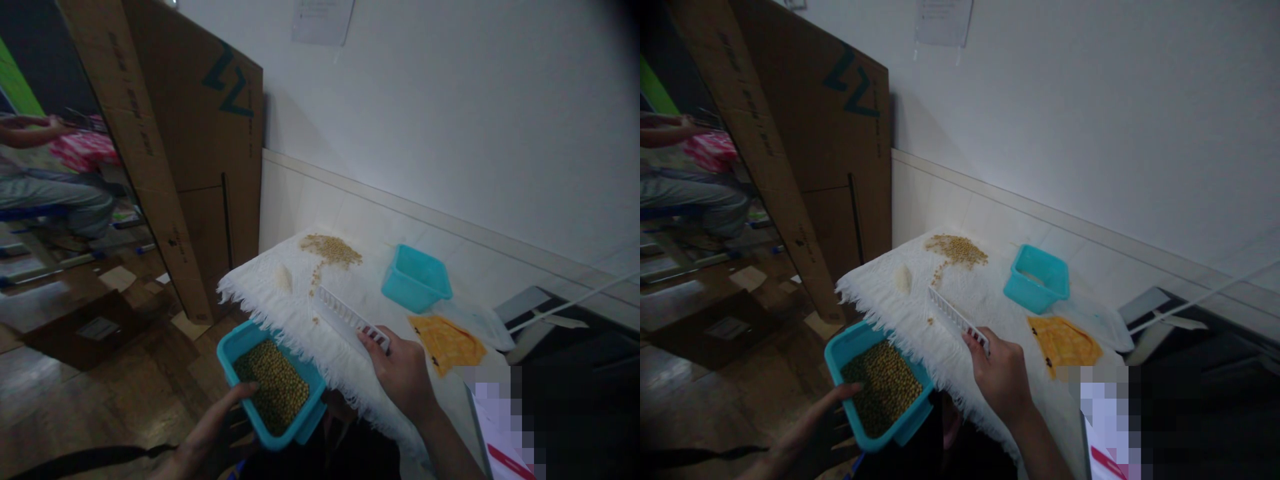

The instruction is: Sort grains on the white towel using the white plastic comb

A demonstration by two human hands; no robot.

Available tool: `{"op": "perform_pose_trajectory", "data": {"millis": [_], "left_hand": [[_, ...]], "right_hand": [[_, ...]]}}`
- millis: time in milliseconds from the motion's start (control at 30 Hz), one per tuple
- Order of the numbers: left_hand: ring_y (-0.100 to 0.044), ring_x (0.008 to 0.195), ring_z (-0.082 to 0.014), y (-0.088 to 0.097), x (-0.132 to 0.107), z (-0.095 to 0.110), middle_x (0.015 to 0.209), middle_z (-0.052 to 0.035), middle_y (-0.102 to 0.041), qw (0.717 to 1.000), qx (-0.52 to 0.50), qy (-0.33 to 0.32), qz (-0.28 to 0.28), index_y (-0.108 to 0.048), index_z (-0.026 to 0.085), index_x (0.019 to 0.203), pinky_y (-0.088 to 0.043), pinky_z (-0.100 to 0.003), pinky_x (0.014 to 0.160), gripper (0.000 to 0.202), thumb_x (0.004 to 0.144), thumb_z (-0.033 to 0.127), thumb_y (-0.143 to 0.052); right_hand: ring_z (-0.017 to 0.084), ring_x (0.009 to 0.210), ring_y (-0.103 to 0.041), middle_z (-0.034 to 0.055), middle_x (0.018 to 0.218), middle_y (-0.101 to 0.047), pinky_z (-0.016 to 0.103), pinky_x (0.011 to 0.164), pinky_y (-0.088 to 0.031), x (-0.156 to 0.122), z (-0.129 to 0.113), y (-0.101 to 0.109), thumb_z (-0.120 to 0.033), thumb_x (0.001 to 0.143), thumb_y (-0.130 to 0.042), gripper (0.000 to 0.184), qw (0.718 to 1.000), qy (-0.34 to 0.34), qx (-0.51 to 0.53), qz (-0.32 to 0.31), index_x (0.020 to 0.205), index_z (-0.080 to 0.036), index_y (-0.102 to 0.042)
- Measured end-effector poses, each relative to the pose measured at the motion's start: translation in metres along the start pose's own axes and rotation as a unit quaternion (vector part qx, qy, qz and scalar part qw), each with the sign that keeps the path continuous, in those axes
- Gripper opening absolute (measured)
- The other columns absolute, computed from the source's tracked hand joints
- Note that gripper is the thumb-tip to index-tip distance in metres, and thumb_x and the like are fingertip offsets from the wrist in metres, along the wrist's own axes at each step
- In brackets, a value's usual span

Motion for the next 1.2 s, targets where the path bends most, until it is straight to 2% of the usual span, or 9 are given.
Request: {"op": "perform_pose_trajectory", "data": {"millis": [167, 367, 600, 900, 1033, 1200], "left_hand": [[-0.064, 0.128, -0.0475, -0.001, -0.001, 0.0, 0.113, -0.0162, -0.082, 1.0, 0.008, 0.008, 0.005, -0.076, 0.025, 0.105, -0.051, -0.063, 0.104, 0.056, 0.063, 0.063, -0.083], [-0.064, 0.128, -0.047, -0.01, -0.004, 0.001, 0.114, -0.0169, -0.082, 1.0, 0.006, 0.024, -0.018, -0.077, 0.023, 0.106, -0.051, -0.061, 0.105, 0.057, 0.066, 0.062, -0.082], [-0.061, 0.131, -0.0492, -0.003, -0.002, 0.002, 0.12, -0.0186, -0.08, 1.0, 0.01, 0.004, -0.008, -0.075, 0.024, 0.112, -0.05, -0.063, 0.106, 0.067, 0.058, 0.064, -0.085], [-0.062, 0.13, -0.0491, -0.009, -0.005, 0.005, 0.116, -0.0184, -0.08, 1.0, 0.0, 0.023, -0.005, -0.075, 0.023, 0.106, -0.049, -0.063, 0.107, 0.058, 0.062, 0.059, -0.083], [-0.062, 0.13, -0.0477, -0.011, -0.018, 0.014, 0.112, -0.0147, -0.082, 1.0, 0.0, -0.008, -0.015, -0.076, 0.025, 0.104, -0.049, -0.064, 0.108, 0.052, 0.065, 0.059, -0.082], [-0.057, 0.137, -0.046, -0.019, -0.053, 0.038, 0.126, -0.0142, -0.079, 0.992, 0.014, -0.072, -0.104, -0.076, 0.024, 0.113, -0.047, -0.062, 0.112, 0.056, 0.067, 0.054, -0.083]], "right_hand": [[0.017, 0.047, -0.068, 0.0022, 0.057, -0.07, 0.022, 0.05, -0.043, 0.0, 0.002, 0.001, -0.049, 0.105, -0.05, 0.046, 1.0, -0.004, -0.002, 0.007, 0.084, -0.018, -0.076], [0.016, 0.046, -0.066, 0.0008, 0.054, -0.067, 0.022, 0.049, -0.043, 0.0, 0.006, -0.007, -0.047, 0.102, -0.052, 0.042, 1.0, -0.014, 0.011, -0.026, 0.082, -0.018, -0.076], [0.016, 0.048, -0.064, 0.0004, 0.055, -0.066, 0.023, 0.051, -0.044, -0.003, 0.012, -0.012, -0.052, 0.101, -0.053, 0.044, 0.996, -0.06, 0.045, -0.047, 0.08, -0.02, -0.075], [0.018, 0.05, -0.066, 0.0018, 0.056, -0.068, 0.024, 0.051, -0.045, -0.003, 0.008, -0.016, -0.052, 0.1, -0.053, 0.043, 0.994, -0.059, 0.057, -0.069, 0.08, -0.02, -0.075], [0.018, 0.052, -0.068, 0.0023, 0.059, -0.071, 0.024, 0.052, -0.045, -0.003, 0.004, -0.016, -0.05, 0.1, -0.053, 0.041, 0.994, -0.06, 0.062, -0.063, 0.083, -0.02, -0.075], [0.018, 0.05, -0.068, 0.0026, 0.058, -0.071, 0.023, 0.05, -0.045, -0.002, -0.007, -0.017, -0.047, 0.099, -0.054, 0.039, 0.995, -0.038, 0.073, -0.065, 0.079, -0.02, -0.074]]}}
Point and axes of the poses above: each hand's wrist, its own x-axis towards the middle knuckle, its own y-axis out of the back of the hand, z = x × y, the point moved 10 cm from there along x, towards the middle knuckle
